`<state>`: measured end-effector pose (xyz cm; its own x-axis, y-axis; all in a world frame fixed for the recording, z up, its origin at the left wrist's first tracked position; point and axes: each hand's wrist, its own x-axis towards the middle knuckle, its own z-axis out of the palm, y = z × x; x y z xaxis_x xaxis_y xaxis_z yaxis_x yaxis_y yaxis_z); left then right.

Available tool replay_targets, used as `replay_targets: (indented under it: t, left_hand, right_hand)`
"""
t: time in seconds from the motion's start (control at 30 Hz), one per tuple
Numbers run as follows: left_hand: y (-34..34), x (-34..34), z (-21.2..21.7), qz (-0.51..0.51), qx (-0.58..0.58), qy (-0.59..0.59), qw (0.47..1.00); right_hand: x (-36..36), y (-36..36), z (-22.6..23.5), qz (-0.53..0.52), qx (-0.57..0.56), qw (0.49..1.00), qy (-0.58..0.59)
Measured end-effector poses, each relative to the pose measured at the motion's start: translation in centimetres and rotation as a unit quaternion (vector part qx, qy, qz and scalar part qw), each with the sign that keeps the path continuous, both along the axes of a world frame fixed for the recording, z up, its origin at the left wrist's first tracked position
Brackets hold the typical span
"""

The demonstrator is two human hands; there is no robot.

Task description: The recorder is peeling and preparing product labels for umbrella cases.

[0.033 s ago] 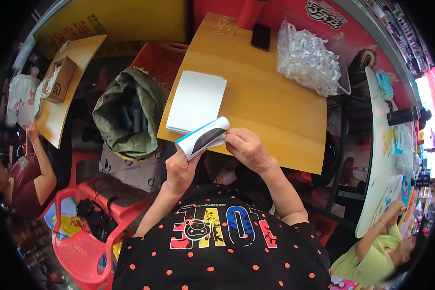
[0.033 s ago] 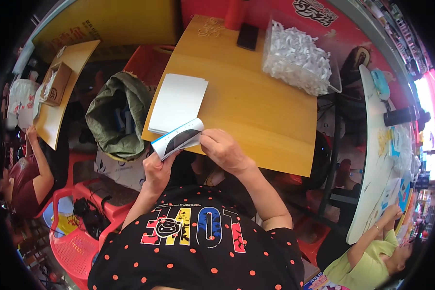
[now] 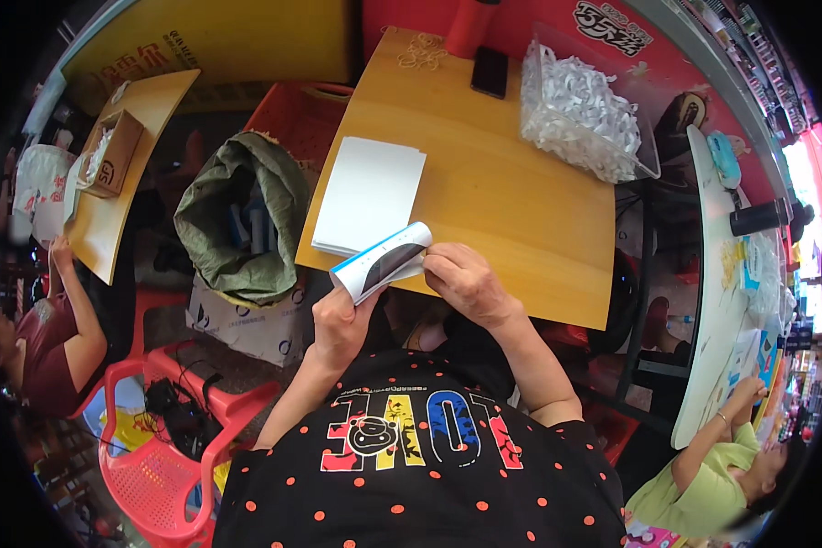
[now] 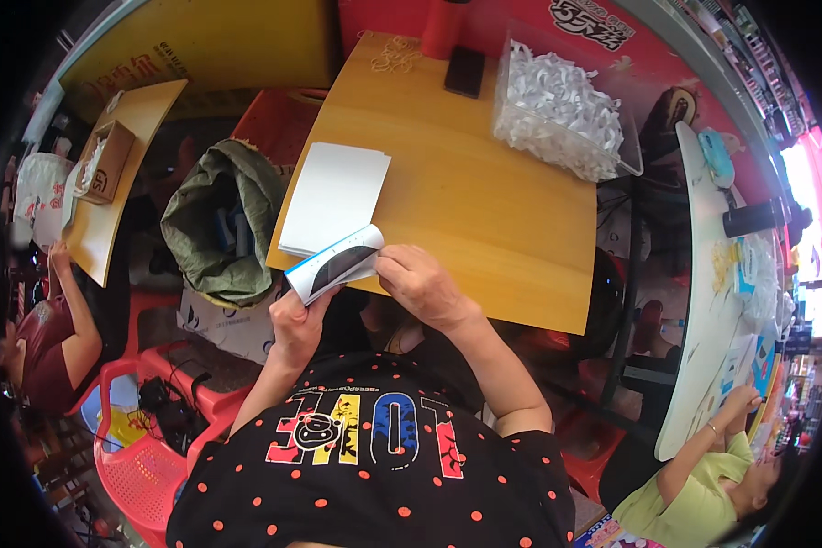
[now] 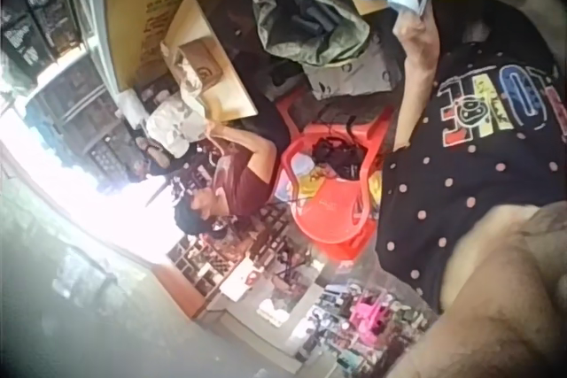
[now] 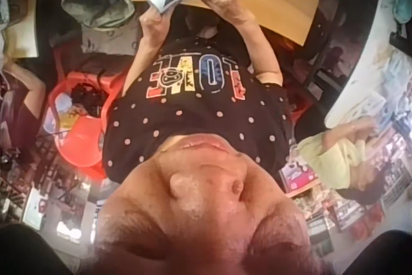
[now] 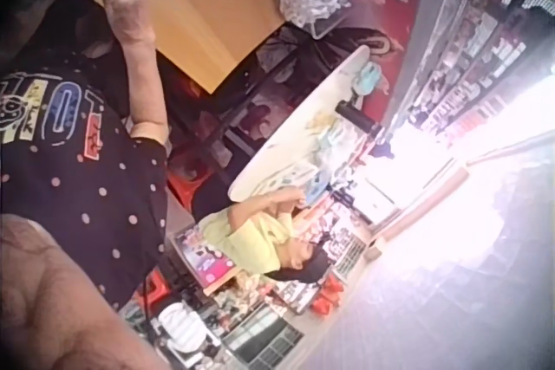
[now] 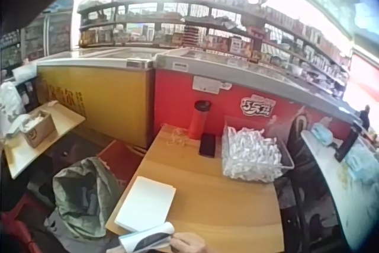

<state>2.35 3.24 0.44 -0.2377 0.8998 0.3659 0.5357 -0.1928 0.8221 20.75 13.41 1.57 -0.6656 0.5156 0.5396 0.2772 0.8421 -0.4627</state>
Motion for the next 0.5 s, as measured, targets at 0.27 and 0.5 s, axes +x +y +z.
replay_targets:
  t: [0.27,0.5]
  left_hand:
    - [0.41,0.48,0.00,0.001,0.010,0.025,1.000]
    - [0.38,0.57,0.37,0.007,0.032,0.050,0.998]
  right_hand:
    - [0.27,0.13,0.05,0.000,0.007,1.000,0.002]
    - [0.07,0.08,-0.41,-0.012,0.003,1.000,0.003]
